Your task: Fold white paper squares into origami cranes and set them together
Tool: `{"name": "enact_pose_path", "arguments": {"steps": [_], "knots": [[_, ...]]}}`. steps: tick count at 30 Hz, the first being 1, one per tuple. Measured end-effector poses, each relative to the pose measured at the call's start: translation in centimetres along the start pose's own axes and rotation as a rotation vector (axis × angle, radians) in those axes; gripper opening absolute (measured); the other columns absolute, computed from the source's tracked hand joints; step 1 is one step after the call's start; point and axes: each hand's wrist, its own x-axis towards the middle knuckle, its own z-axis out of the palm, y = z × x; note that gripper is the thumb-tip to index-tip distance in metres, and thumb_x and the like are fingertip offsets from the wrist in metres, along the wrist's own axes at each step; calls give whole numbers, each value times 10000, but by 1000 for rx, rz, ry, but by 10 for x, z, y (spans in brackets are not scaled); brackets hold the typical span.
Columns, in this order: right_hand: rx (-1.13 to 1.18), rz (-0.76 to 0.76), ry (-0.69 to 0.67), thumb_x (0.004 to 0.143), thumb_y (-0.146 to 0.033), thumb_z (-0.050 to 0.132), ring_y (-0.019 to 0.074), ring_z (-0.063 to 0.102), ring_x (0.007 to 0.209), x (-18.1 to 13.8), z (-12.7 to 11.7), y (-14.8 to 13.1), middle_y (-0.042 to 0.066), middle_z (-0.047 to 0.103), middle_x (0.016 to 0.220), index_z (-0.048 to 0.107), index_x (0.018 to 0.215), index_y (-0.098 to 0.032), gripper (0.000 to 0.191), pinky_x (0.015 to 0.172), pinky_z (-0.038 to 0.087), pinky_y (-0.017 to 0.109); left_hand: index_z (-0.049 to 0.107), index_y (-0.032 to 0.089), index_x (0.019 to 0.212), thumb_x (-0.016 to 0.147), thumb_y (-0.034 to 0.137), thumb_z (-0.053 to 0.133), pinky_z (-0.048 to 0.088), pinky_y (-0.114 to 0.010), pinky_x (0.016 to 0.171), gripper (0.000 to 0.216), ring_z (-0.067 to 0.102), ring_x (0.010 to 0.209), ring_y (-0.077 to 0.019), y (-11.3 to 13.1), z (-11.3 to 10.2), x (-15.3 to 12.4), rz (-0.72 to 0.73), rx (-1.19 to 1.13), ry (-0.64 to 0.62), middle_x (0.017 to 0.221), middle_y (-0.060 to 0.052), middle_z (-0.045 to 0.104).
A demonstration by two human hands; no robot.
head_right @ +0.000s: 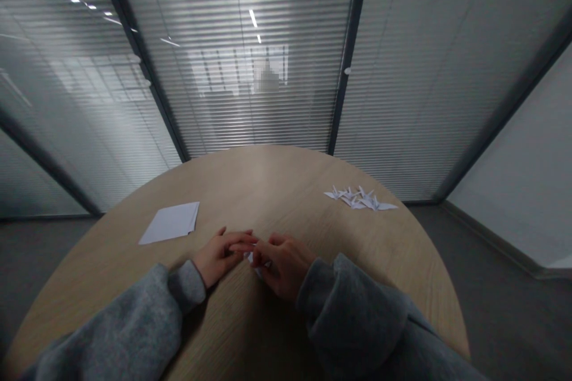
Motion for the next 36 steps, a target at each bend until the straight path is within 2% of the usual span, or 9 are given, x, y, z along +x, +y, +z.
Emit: {"name": "enact_pose_path", "arguments": {"steps": [12, 21, 25, 32, 36], "knots": [[24, -103, 45, 720, -4, 540, 153, 561, 720, 2, 9, 10, 3, 644, 771, 559, 885, -199, 256, 688, 437, 248, 640, 254, 1047, 753, 101, 545, 39, -589, 1074, 345, 492, 1211, -250, -6, 6, 5, -47, -47, -4, 1140, -36, 673], [10, -67, 90, 700, -44, 576, 155, 568, 695, 0, 8, 7, 14, 621, 715, 611, 821, -191, 194, 635, 422, 237, 663, 241, 1006, 752, 91, 575, 22, -615, 1066, 309, 490, 1211, -266, -6, 7, 7, -75, -87, -7, 1098, -51, 694], [40, -77, 92, 676, -44, 592, 157, 568, 708, -1, 6, 6, 5, 625, 706, 616, 786, -195, 188, 648, 426, 241, 668, 238, 1002, 767, 97, 568, 26, -613, 1069, 291, 485, 1217, -267, -6, 7, 6, -68, -97, -10, 1090, -49, 698], [101, -79, 100, 712, -53, 564, 160, 583, 767, -3, 9, 7, 24, 627, 759, 621, 825, -192, 188, 698, 450, 257, 671, 245, 999, 756, 75, 564, 30, -619, 1067, 316, 490, 1213, -271, -4, 5, 6, -65, -98, -10, 1109, -45, 690], [111, -33, 79, 653, -52, 590, 163, 593, 747, -3, 5, 5, 21, 613, 742, 635, 781, -188, 191, 693, 455, 267, 674, 239, 985, 759, 61, 557, 38, -630, 1060, 311, 488, 1213, -269, -3, 6, 5, -59, -93, -11, 1092, -49, 696]]}}
